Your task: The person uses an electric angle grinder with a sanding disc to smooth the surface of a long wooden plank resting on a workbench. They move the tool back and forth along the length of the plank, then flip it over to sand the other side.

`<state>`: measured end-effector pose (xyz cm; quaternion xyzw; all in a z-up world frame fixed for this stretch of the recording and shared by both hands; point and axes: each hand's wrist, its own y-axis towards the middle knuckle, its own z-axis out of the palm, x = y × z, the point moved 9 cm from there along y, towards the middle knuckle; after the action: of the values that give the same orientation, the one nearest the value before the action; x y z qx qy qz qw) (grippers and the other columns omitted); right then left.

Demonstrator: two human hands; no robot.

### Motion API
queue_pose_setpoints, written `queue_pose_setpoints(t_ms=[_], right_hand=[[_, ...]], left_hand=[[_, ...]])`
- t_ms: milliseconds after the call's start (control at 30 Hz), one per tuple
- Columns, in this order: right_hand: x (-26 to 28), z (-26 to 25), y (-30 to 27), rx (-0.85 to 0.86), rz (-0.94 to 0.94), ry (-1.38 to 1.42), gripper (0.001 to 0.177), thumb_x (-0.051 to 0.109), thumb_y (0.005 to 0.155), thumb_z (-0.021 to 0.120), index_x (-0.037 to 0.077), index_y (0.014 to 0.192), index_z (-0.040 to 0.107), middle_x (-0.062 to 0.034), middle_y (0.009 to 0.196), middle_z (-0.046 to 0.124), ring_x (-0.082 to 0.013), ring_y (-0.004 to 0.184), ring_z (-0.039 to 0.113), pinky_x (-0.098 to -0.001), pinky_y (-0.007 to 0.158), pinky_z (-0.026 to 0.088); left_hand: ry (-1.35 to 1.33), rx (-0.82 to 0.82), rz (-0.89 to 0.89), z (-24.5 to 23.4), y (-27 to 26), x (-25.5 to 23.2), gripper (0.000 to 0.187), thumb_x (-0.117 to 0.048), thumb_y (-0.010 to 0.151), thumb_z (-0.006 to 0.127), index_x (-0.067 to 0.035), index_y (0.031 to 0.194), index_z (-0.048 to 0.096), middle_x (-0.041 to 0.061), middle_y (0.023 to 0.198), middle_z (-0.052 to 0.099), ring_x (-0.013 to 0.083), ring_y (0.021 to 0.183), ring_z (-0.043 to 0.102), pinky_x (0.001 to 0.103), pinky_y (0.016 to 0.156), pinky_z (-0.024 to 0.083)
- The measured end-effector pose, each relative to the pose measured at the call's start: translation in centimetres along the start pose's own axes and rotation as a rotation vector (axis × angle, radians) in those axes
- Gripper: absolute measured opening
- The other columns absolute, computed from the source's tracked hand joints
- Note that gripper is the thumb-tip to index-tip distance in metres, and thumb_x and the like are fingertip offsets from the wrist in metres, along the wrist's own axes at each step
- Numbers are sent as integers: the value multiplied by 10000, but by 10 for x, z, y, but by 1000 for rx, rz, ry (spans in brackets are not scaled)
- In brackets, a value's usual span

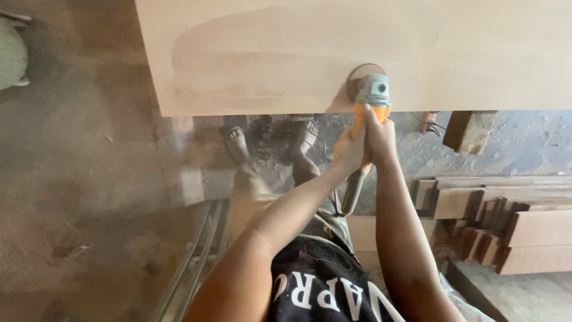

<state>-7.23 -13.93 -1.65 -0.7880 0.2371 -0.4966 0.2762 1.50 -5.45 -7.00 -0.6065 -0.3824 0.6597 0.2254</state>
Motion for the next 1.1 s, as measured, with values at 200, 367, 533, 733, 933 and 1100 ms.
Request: queue_pose_setpoints(t_ms=[200, 367, 533, 733, 933, 1100], right_hand=[[25, 78, -32, 74, -55, 69, 386, 390, 998, 681, 5, 981, 707, -28, 812, 666, -102, 699, 613, -283, 631, 503], [33, 142, -55, 88, -15, 89, 384, 407, 964, 679, 25, 987, 706, -32, 809, 690, -118, 700, 657, -283, 639, 535], [37, 198, -69, 104, -84, -3, 423, 435, 965, 694, 14, 1009, 710, -33, 842, 700, -102, 741, 661, -277, 670, 542], [52, 269, -90, 139, -127, -58, 444, 457, 929, 719, 14, 967, 730, -38, 803, 703, -115, 705, 654, -293, 640, 535], [73, 327, -127, 184, -54, -311, 525, 522, 879, 688, 6, 974, 703, -107, 810, 730, -178, 688, 717, -340, 620, 587], [76, 373, -155, 279, 50, -525, 721, 642, 804, 676, -45, 1018, 710, -161, 909, 767, -250, 810, 779, -388, 697, 626]], left_hand=[[-39, -46, 27, -80, -8, 0, 742, -655, 960, 424, -6, 1224, 668, 266, 1168, 711, 419, 1127, 684, 481, 961, 514], [-11, -71, -8, -146, -11, 10, 729, -664, 966, 423, -20, 1194, 679, 257, 1153, 709, 425, 1120, 662, 474, 951, 489], [-115, -109, 40, -207, -16, 22, 699, -635, 987, 429, -8, 1143, 694, 251, 1102, 730, 395, 1064, 701, 447, 903, 523], [-179, -149, 39, -273, -14, 41, 639, -580, 984, 435, -31, 1219, 665, 208, 1089, 742, 327, 1012, 728, 429, 862, 544], [-437, -149, 64, -326, -21, 49, 697, -582, 1023, 378, 9, 1277, 646, 173, 1164, 729, 245, 1019, 718, 398, 873, 568], [-708, -69, 121, -362, -33, 64, 692, -574, 1046, 308, -58, 1475, 477, 136, 1377, 617, 184, 1215, 635, 331, 1004, 533]])
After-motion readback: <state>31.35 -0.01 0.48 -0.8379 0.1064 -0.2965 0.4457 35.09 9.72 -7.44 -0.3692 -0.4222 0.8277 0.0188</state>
